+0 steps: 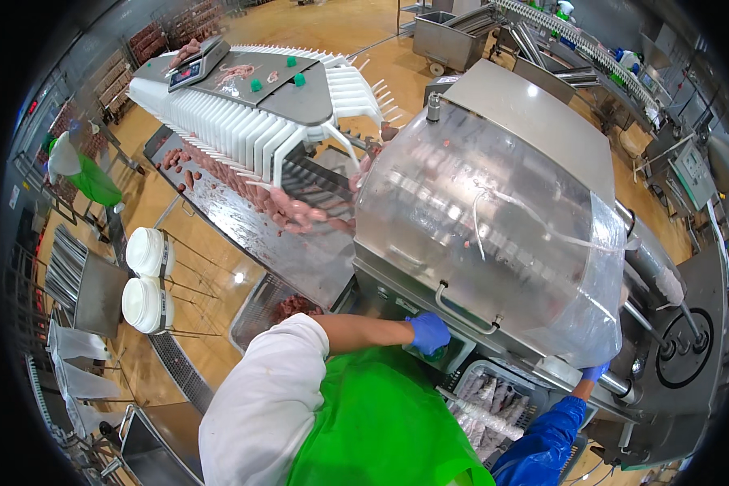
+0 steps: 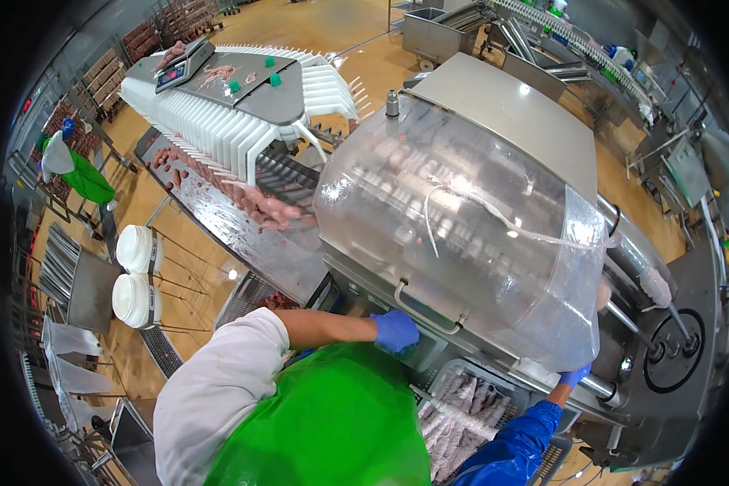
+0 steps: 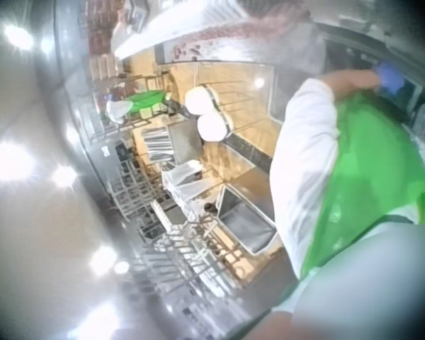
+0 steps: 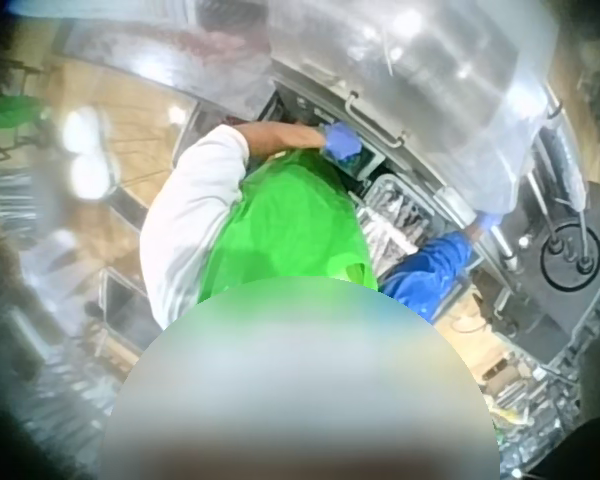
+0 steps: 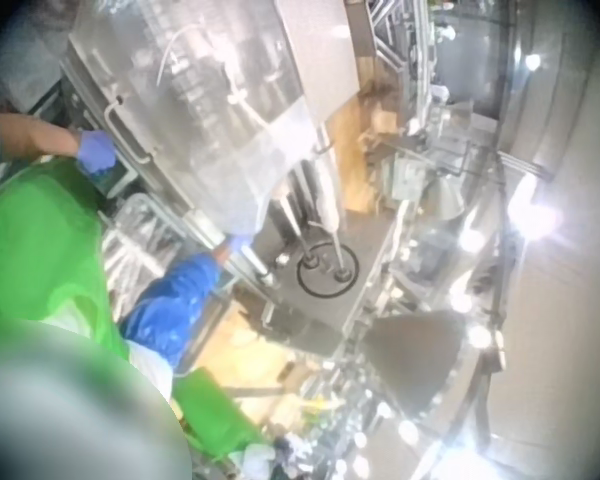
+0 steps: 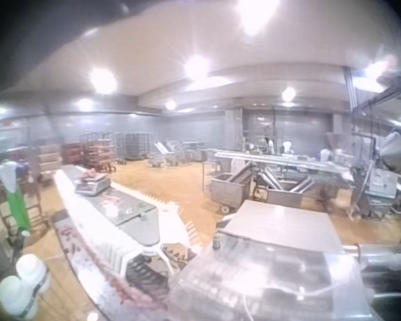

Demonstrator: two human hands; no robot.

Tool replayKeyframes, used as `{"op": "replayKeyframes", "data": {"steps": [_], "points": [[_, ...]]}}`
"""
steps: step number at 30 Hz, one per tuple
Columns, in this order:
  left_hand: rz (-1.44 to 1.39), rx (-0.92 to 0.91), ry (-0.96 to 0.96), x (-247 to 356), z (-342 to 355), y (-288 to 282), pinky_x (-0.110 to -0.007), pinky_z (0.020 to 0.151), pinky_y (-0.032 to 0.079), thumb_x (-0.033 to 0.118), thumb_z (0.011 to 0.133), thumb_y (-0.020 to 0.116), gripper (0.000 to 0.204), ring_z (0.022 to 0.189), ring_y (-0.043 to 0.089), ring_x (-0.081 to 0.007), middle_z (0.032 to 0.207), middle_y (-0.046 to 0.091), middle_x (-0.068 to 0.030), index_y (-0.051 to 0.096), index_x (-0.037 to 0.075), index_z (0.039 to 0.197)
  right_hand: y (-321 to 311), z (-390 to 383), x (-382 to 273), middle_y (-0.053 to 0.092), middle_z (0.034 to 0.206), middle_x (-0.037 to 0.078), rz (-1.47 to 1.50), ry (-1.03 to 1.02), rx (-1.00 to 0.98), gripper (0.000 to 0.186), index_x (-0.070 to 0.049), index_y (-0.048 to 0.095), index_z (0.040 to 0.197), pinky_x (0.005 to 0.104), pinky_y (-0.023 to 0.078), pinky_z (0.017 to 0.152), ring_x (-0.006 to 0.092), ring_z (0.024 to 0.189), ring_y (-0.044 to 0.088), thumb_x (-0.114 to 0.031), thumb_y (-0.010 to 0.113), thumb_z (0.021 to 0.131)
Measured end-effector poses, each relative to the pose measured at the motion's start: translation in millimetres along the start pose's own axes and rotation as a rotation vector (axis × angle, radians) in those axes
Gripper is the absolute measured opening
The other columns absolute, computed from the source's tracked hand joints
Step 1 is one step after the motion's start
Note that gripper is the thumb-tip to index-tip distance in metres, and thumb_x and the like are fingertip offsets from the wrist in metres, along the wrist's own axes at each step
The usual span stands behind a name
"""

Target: The person operates a sausage stuffer, loading casings onto the machine and guiding the extruded meat into them. They then cut the filled casings into links and place them into a basket.

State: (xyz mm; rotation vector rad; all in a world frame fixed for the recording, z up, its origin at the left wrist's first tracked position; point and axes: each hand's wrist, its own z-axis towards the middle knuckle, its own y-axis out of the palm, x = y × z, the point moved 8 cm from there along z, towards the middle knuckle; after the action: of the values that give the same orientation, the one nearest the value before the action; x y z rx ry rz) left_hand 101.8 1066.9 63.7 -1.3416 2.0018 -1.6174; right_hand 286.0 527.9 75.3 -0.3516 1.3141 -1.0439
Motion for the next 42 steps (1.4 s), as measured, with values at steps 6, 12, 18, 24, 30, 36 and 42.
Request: {"op": "replayKeyframes", "data": {"steps": [6, 12, 18, 24, 30, 36, 42], "points": [[-0.067, 0.001, 0.037, 6.3, -1.9, -14.2, -0.049, 0.065, 0.052, 0.021, 0.068, 0.065, 0.021, 0.076, 0.067, -0.0372, 0.082, 0.069, -0.0172, 0.072, 0.008, 0.084, -14.4, -3.2, 43.7, 0.063, 0.123, 0.013, 0.289, 0.002, -0.001, 0.039, 0.001, 0.058, 0.127, 0.0387, 0.050, 0.091, 0.0235, 0.106, 0.062, -0.017, 0.059, 0.092], [-0.054, 0.054, 0.039, 1.7, 7.8, -3.9, -0.048, 0.065, 0.052, 0.022, 0.069, 0.065, 0.019, 0.074, 0.067, -0.0374, 0.080, 0.069, -0.0168, 0.072, 0.009, 0.081, -17.3, 1.5, 34.8, 0.063, 0.125, 0.013, 0.247, 0.010, 0.158, 0.040, 0.002, 0.057, 0.127, 0.0383, 0.049, 0.092, 0.0227, 0.107, 0.061, -0.016, 0.060, 0.092], [-0.072, 0.031, 0.016, -0.5, 1.8, -16.8, -0.049, 0.064, 0.052, 0.021, 0.069, 0.065, 0.016, 0.072, 0.067, -0.0384, 0.078, 0.068, -0.0177, 0.071, 0.008, 0.076, -16.6, 0.5, 5.8, 0.062, 0.125, 0.013, 0.035, -0.060, 0.131, 0.040, 0.002, 0.057, 0.128, 0.0382, 0.048, 0.094, 0.0226, 0.108, 0.060, -0.016, 0.060, 0.092], [-0.007, 0.068, 0.042, 3.8, 1.2, -11.2, -0.047, 0.057, 0.052, 0.020, 0.064, 0.067, 0.019, 0.067, 0.067, -0.0359, 0.075, 0.068, -0.0178, 0.072, 0.006, 0.074, -14.0, -11.3, -32.1, 0.062, 0.125, 0.013, 0.239, -0.137, 0.010, 0.040, 0.002, 0.057, 0.128, 0.0382, 0.047, 0.095, 0.0226, 0.109, 0.059, -0.015, 0.059, 0.092], [-0.073, 0.048, 0.067, 9.0, -0.7, -15.6, -0.046, 0.058, 0.051, 0.021, 0.064, 0.067, 0.021, 0.070, 0.067, -0.0347, 0.078, 0.070, -0.0145, 0.074, 0.010, 0.081, -22.5, -14.8, 14.6, 0.063, 0.123, 0.014, 0.403, -0.014, 0.191, 0.035, 0.003, 0.059, 0.124, 0.0383, 0.048, 0.094, 0.0226, 0.107, 0.059, -0.013, 0.056, 0.093], [-0.050, -0.016, 0.027, -0.5, 1.3, -8.9, -0.048, 0.061, 0.052, 0.024, 0.073, 0.065, 0.019, 0.073, 0.066, -0.0374, 0.081, 0.068, -0.0171, 0.072, 0.008, 0.082, -14.9, -31.0, -9.5, 0.062, 0.126, 0.014, 0.100, 0.001, -0.030, 0.044, -0.001, 0.056, 0.129, 0.0391, 0.049, 0.094, 0.0263, 0.112, 0.060, -0.020, 0.059, 0.090], [-0.036, -0.161, -0.002, 6.9, -5.1, -14.8, -0.049, 0.070, 0.052, 0.032, 0.082, 0.064, 0.025, 0.082, 0.066, -0.0378, 0.089, 0.068, -0.0177, 0.070, 0.009, 0.091, -12.0, -32.0, -128.2, 0.069, 0.104, 0.017, -0.390, -0.009, 0.017, 0.033, -0.013, 0.067, 0.114, 0.0426, 0.051, 0.083, 0.0349, 0.095, 0.066, -0.021, 0.059, 0.082]]}}
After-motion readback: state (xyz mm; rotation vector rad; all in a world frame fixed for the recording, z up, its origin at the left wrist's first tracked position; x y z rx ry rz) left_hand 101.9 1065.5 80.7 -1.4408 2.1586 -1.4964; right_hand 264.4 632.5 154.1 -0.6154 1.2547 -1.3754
